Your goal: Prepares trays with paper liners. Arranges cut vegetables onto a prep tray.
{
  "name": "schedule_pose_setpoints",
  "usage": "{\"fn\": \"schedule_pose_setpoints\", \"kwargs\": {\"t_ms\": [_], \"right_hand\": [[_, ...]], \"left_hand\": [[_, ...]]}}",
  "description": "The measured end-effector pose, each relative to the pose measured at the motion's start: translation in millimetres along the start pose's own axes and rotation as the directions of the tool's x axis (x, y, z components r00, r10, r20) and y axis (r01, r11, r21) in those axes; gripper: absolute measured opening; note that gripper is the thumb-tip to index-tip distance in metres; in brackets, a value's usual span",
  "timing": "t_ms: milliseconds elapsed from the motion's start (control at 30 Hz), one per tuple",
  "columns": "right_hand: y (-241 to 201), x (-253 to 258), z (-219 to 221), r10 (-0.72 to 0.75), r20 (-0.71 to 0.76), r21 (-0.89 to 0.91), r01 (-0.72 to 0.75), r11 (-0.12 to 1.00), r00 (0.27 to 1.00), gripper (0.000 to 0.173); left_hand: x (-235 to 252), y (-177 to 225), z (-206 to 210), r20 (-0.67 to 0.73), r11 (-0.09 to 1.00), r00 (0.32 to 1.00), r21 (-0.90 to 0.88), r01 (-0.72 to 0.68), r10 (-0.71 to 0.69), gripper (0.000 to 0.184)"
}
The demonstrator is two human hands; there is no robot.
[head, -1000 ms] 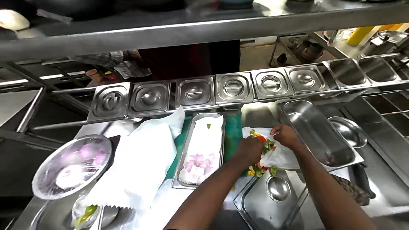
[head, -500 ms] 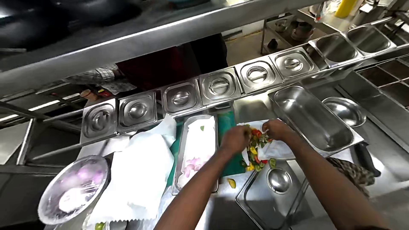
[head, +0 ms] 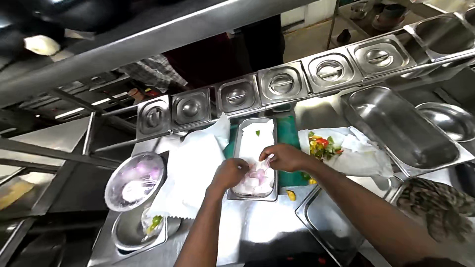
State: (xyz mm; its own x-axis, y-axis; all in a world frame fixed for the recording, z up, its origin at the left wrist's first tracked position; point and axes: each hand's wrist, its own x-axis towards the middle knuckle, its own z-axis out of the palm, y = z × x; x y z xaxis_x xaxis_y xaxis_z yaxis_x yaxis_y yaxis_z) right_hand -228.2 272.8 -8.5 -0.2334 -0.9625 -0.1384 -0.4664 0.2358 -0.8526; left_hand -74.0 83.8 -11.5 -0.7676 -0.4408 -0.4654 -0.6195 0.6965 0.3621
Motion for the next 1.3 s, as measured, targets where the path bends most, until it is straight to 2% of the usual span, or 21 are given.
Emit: {"fn": "schedule_pose_setpoints", "kwargs": {"t_ms": [33,100,200,267,333,433,500,567,600,667,700,767,833,900,933,1033,1133,1200,1300], "right_hand": [[0.3,1.2,1.9,0.015,0.005,0.008,-0.015,1.0,1.0,0.028],[13.3,-8.7,-10.2,0.073,-0.089,0.065,-0.067,0.996,0.993,0.028],[53.8,-50.9,-43.4,0.202,-0.355,0.059,-0.194,0.979,0.913,0.024],[78.8,-92.5,-54.6,0.303,-0.533,0.041,-0.334,0.942,0.79,0.022],[96.8,-134.3,-42.8,0.359,-0.677,0.021,-0.47,0.882,0.643,0.025],[116.8,-173.4,4.9,0.392,-0.836,0.076,-0.626,0.776,0.384,0.039],[121.1,-179.4,33.6,0.472,-0.859,0.232,-0.672,0.704,0.198,0.055],[125.3,-176.8,49.0,0.544,-0.838,0.39,-0.655,0.647,0.039,0.073],[127.0,-174.7,50.2,0.574,-0.819,0.452,-0.638,0.624,-0.019,0.084],[130.6,-170.5,43.1,0.638,-0.766,0.539,-0.611,0.579,-0.071,0.097],[133.6,-168.6,38.6,0.668,-0.741,0.564,-0.598,0.569,-0.064,0.096],[138.8,-163.8,30.3,0.708,-0.707,0.56,-0.605,0.566,0.008,0.09],[142.0,-154.9,24.3,0.693,-0.71,0.474,-0.643,0.601,0.124,0.063],[141.9,-144.9,20.3,0.622,-0.745,0.37,-0.629,0.684,0.239,0.035],[142.7,-140.3,20.2,0.577,-0.764,0.345,-0.574,0.742,0.287,0.031],[145.2,-128.4,20.5,0.498,-0.763,0.43,-0.252,0.867,0.413,0.031],[146.6,-122.8,11.9,0.529,-0.672,0.605,-0.028,0.796,0.518,0.032],[139.4,-124.8,2.3,0.546,-0.629,0.674,0.038,0.738,0.554,0.036],[124.1,-129.3,-13.6,0.574,-0.595,0.711,0.036,0.702,0.563,0.038]], "left_hand": [[-3.2,1.0,-1.4,-0.018,1.0,1.0,0.003,0.015,-0.014,0.03],[-9.8,8.1,-4.1,-0.107,1.0,0.994,-0.027,-0.003,0.0,0.031],[-14.2,34.6,4.9,-0.242,0.977,0.956,-0.087,-0.193,0.167,0.025],[-8.9,73.6,19.2,-0.194,0.951,0.942,-0.094,-0.296,0.274,0.029],[3.7,120.3,39.1,-0.076,0.95,0.948,-0.024,-0.311,0.309,0.036],[35.7,177.1,67.4,0.165,0.937,0.967,0.261,-0.233,0.195,0.059],[49.5,197.7,81.1,0.25,0.895,0.962,0.396,-0.203,0.107,0.064],[56.1,203.6,86.3,0.264,0.879,0.962,0.44,-0.184,0.069,0.051],[57.6,201.5,84.9,0.268,0.89,0.961,0.421,-0.176,0.063,0.043],[71.0,185.4,81.1,0.314,0.932,0.945,0.309,-0.188,0.087,0.039],[80.0,174.4,81.5,0.338,0.956,0.935,0.223,-0.192,0.109,0.04],[88.1,160.4,84.4,0.349,0.988,0.93,0.054,-0.144,0.116,0.04],[87.0,157.6,87.2,0.354,0.993,0.93,-0.099,-0.071,0.101,0.039],[79.6,159.5,90.6,0.345,0.96,0.931,-0.28,-0.017,0.117,0.037],[73.3,161.8,92.7,0.326,0.923,0.937,-0.385,0.011,0.125,0.036],[61.4,167.4,102.8,0.261,0.782,0.957,-0.619,0.068,0.123,0.034],[56.2,174.3,111.7,0.253,0.63,0.959,-0.767,0.12,0.126,0.035],[52.6,180.1,112.5,0.254,0.529,0.959,-0.835,0.15,0.129,0.036],[51.8,183.8,111.5,0.246,0.375,0.956,-0.911,0.172,0.158,0.034]]}}
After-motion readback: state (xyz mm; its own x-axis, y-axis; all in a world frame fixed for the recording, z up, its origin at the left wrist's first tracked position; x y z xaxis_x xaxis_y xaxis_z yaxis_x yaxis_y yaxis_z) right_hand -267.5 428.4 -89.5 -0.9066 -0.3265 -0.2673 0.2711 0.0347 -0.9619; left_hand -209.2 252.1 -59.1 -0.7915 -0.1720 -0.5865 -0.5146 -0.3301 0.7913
